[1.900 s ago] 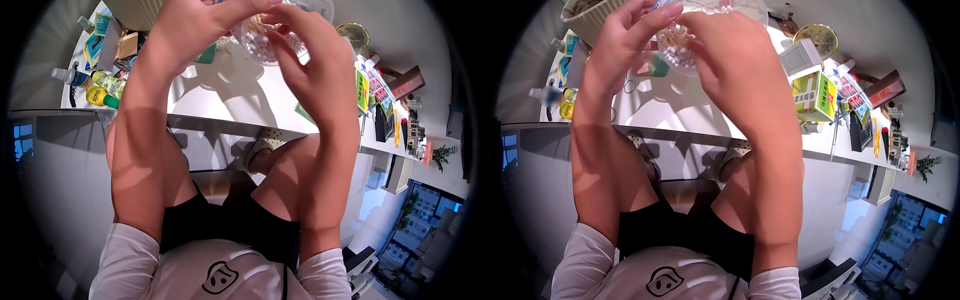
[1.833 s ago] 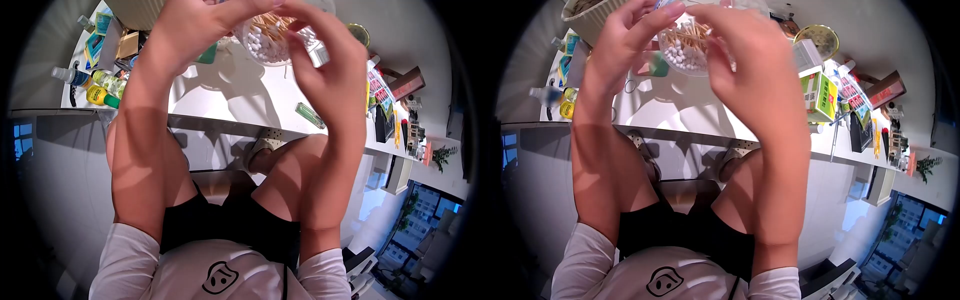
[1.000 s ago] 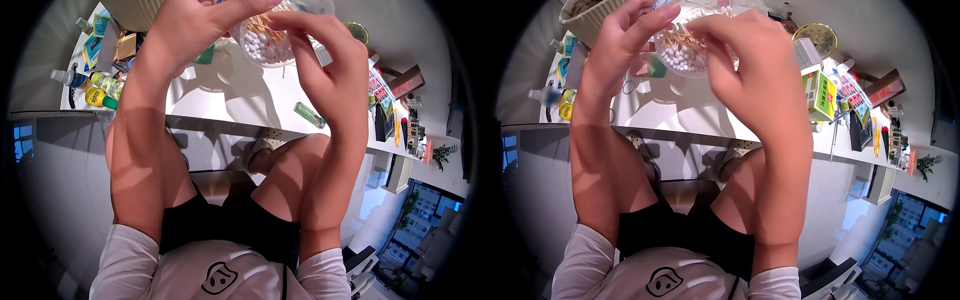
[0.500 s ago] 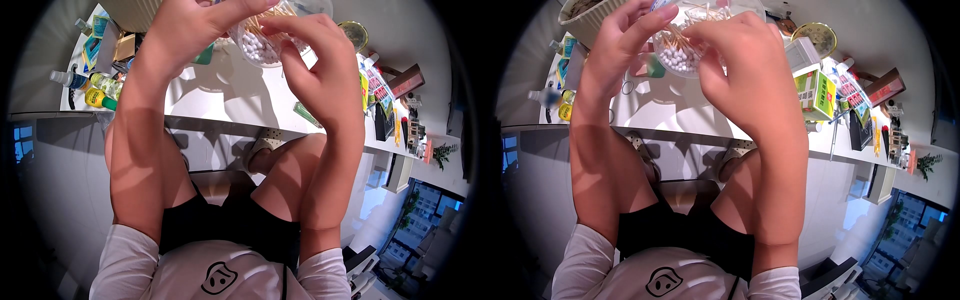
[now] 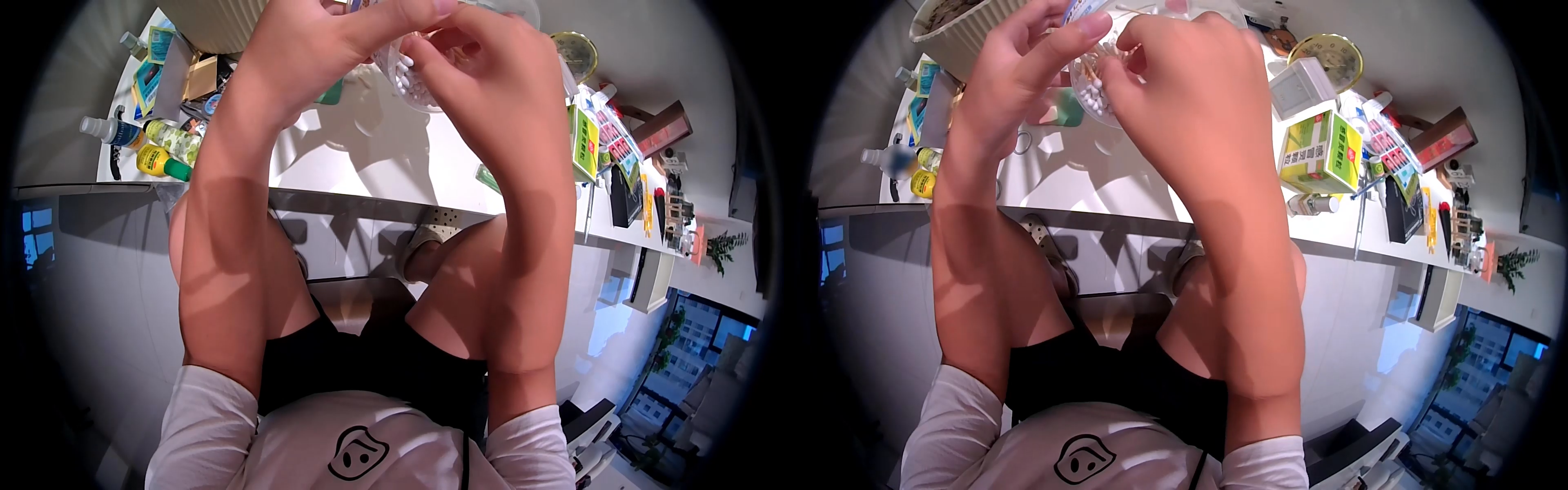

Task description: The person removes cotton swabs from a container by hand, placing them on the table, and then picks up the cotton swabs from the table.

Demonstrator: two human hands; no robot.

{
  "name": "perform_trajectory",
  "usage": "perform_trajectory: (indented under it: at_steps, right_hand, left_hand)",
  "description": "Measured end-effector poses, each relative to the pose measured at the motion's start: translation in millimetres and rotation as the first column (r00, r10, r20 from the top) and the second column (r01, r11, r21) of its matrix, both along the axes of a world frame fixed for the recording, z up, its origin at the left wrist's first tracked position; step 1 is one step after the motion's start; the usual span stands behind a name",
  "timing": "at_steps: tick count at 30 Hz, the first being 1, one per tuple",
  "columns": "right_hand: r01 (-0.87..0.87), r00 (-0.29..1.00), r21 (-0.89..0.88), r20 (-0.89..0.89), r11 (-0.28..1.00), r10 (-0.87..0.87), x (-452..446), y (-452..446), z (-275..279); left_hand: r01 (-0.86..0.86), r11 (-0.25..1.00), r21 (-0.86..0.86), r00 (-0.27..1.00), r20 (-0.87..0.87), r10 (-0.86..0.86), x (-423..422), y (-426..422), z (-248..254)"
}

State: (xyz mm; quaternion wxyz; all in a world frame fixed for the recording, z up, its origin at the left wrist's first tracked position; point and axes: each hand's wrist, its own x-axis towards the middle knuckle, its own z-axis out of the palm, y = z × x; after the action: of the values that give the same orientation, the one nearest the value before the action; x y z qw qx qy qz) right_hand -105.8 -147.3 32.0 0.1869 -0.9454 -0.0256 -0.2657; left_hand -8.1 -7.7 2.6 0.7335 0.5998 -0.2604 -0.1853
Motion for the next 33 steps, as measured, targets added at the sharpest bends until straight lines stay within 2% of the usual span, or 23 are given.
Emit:
perform_trajectory:
  at_steps: [6, 8, 11, 14, 24, 30, 33]
  right_hand:
    - [0.074, 0.997, 0.055, -0.033, 0.996, -0.072, 12, -8, -10]
    - [0.099, 0.994, 0.094, -0.065, 0.991, -0.093, 14, -7, -11]
    - [0.147, 0.987, 0.092, -0.073, 0.985, -0.141, 14, -4, -9]
    - [0.128, 0.991, 0.039, -0.031, 0.991, -0.127, 16, -4, -10]
    - [0.107, 0.994, -0.048, 0.025, 0.993, -0.106, 12, 1, -9]
    - [0.123, 0.991, -0.088, 0.06, 0.989, -0.118, 13, 1, -10]
    - [0.11, 0.991, -0.098, 0.084, 0.989, -0.101, 12, 3, -8]
  left_hand:
    - [0.085, 0.993, -0.083, 0.994, 0.07, -0.08, 2, 3, -7]
    - [0.019, 1.0, 0.007, 0.998, 0.053, -0.019, 0, 0, -2]
    - [-0.02, 0.998, 0.055, 1.0, 0.018, 0.019, -3, -3, 5]
    - [0.044, 0.999, -0.032, 0.999, 0.027, -0.043, -1, 0, 0]
    - [0.019, 1.0, 0.02, 0.999, 0.028, -0.019, -2, -1, 1]
    - [0.022, 1.0, -0.003, 0.999, 0.047, -0.022, 1, 0, -3]
    - [0.088, 0.993, -0.082, 0.994, 0.071, -0.082, 2, 2, -4]
